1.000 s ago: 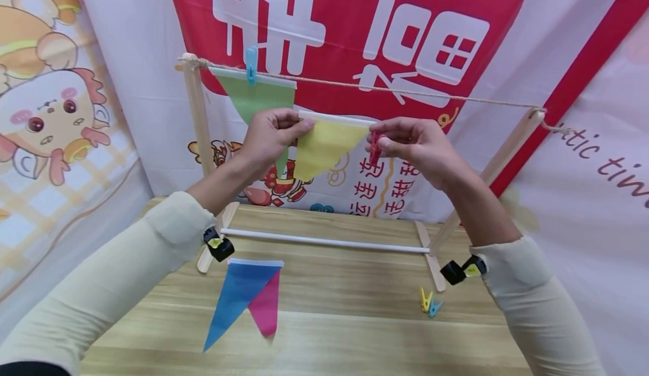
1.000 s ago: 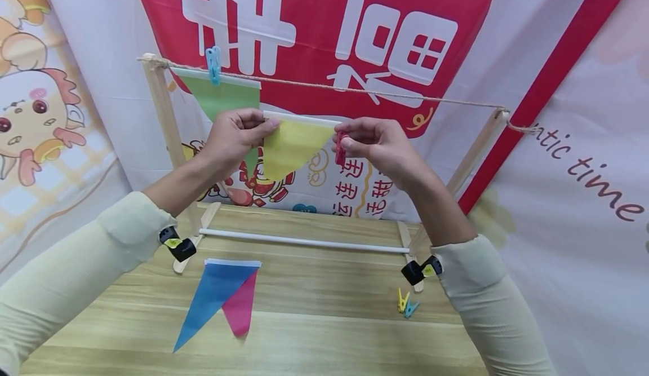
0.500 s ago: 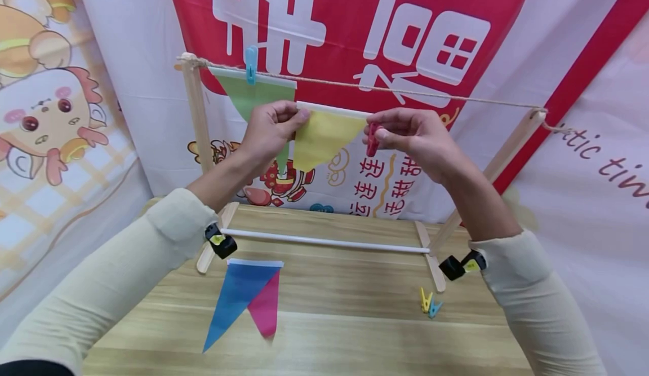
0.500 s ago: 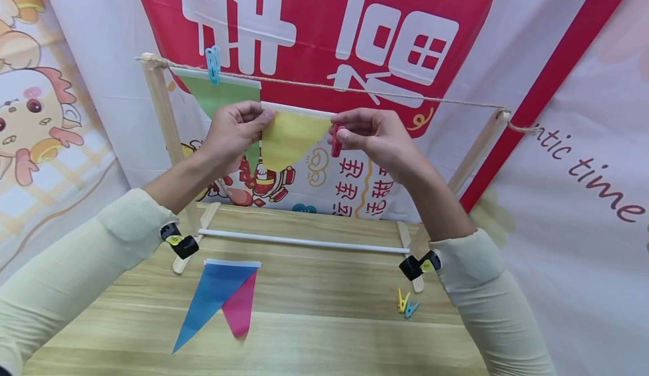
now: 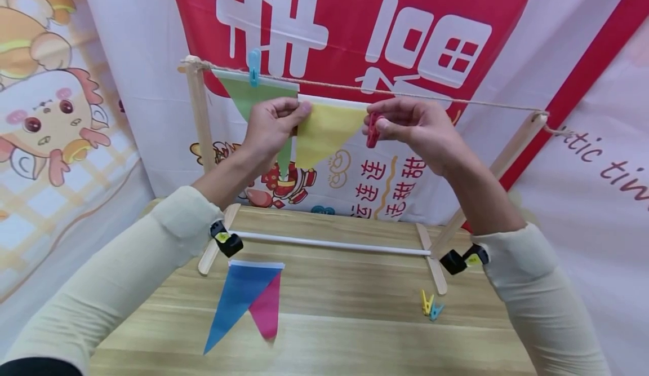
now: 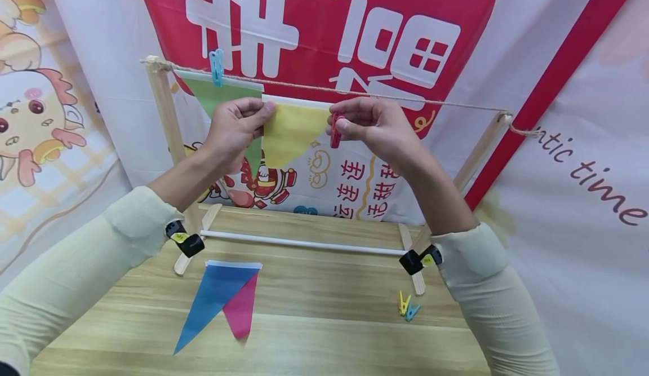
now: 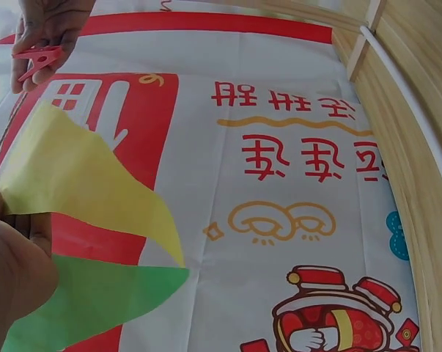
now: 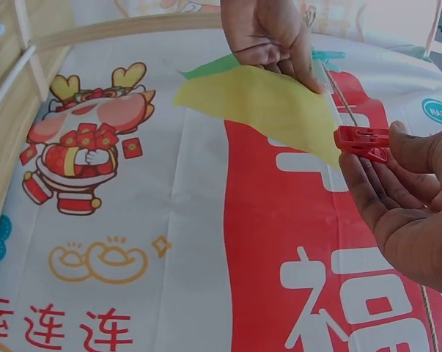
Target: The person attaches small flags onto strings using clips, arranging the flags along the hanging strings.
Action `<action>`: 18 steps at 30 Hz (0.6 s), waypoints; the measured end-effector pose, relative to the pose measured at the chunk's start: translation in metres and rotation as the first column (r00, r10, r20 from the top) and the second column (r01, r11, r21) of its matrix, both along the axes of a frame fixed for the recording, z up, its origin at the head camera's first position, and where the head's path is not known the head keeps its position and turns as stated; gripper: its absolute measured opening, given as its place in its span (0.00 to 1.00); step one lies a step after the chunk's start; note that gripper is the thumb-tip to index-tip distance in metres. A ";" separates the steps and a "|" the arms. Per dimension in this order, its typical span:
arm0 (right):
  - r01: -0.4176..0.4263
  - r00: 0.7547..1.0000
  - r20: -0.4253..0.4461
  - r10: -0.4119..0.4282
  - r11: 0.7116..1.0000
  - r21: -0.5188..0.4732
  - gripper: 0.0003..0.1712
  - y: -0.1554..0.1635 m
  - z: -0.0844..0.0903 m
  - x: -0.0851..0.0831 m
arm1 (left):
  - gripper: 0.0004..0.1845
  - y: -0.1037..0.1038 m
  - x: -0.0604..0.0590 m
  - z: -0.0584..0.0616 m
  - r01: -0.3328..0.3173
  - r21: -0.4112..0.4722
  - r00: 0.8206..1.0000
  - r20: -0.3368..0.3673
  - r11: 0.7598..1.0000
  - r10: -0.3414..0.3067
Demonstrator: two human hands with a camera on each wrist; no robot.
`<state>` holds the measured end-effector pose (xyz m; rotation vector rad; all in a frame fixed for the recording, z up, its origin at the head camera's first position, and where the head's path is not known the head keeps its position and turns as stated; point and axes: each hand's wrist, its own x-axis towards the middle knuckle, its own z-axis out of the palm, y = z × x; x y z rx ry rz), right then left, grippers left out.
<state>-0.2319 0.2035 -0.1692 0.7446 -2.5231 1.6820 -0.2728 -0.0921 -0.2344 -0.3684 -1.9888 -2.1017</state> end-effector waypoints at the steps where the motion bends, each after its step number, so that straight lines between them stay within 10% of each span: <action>1: -0.013 1.000 -0.002 0.013 1.000 -0.017 0.25 0.000 0.001 0.000 | 0.20 0.000 0.000 0.000 -0.007 0.002 1.000 0.002 1.000 0.007; 18: -0.025 0.998 -0.064 0.021 0.998 -0.055 0.24 -0.009 0.024 -0.002 | 0.21 0.002 -0.005 0.010 -0.011 0.067 0.999 0.050 0.998 0.008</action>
